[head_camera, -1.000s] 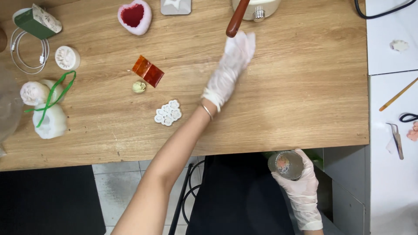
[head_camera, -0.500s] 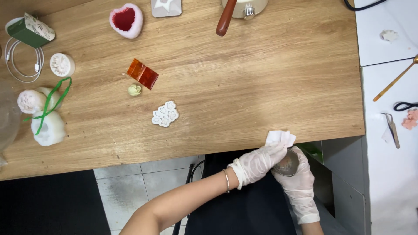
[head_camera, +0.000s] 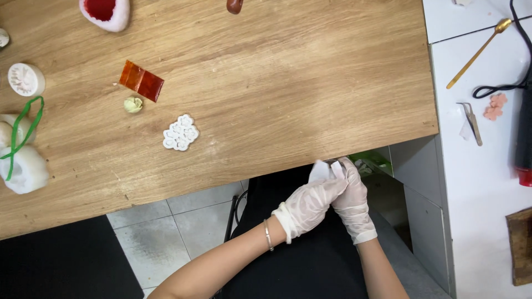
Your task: The person removes hardened pink wax shapes from silicone molds by hand and sets the finished pieces on the table. They then wipe the wooden table surface with a tissue and use a heat gun to melt away wax residue on the tabletop.
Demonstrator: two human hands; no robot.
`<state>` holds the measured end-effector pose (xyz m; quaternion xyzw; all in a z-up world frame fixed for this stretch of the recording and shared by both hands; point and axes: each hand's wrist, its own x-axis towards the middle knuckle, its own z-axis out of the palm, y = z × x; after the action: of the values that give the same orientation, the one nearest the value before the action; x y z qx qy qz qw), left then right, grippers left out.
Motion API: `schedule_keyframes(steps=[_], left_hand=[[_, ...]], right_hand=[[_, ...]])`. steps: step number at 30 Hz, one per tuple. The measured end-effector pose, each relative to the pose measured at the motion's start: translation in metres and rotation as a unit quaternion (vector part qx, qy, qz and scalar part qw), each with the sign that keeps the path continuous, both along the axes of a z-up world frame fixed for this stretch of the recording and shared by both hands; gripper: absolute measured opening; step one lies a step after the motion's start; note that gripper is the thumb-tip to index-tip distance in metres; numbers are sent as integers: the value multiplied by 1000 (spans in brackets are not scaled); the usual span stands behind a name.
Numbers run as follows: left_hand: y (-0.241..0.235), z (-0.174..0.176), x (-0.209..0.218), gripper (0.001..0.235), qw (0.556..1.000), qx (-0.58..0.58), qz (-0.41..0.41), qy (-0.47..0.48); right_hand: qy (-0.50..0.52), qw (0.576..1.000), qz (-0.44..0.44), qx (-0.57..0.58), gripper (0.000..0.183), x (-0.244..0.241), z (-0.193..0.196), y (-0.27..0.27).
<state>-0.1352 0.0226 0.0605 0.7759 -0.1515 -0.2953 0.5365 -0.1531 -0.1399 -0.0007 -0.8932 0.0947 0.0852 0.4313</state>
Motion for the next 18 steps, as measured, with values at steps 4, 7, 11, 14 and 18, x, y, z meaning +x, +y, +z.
schedule_keyframes(steps=[4, 7, 11, 14, 18], left_hand=[[48, 48, 40, 43, 964, -178, 170, -103], [103, 54, 70, 47, 929, -116, 318, -148], [186, 65, 116, 46, 836, 67, 535, -104], [259, 7, 122, 43, 796, 166, 496, -305], [309, -33, 135, 44, 756, 32, 568, -324]], right_hand=[[67, 995, -29, 72, 71, 9, 23, 1], [62, 994, -52, 72, 80, -1, 30, -5], [38, 996, -44, 70, 83, 7, 52, -5], [72, 996, -38, 48, 87, 5, 47, -4], [51, 997, -27, 45, 91, 1, 37, -4]])
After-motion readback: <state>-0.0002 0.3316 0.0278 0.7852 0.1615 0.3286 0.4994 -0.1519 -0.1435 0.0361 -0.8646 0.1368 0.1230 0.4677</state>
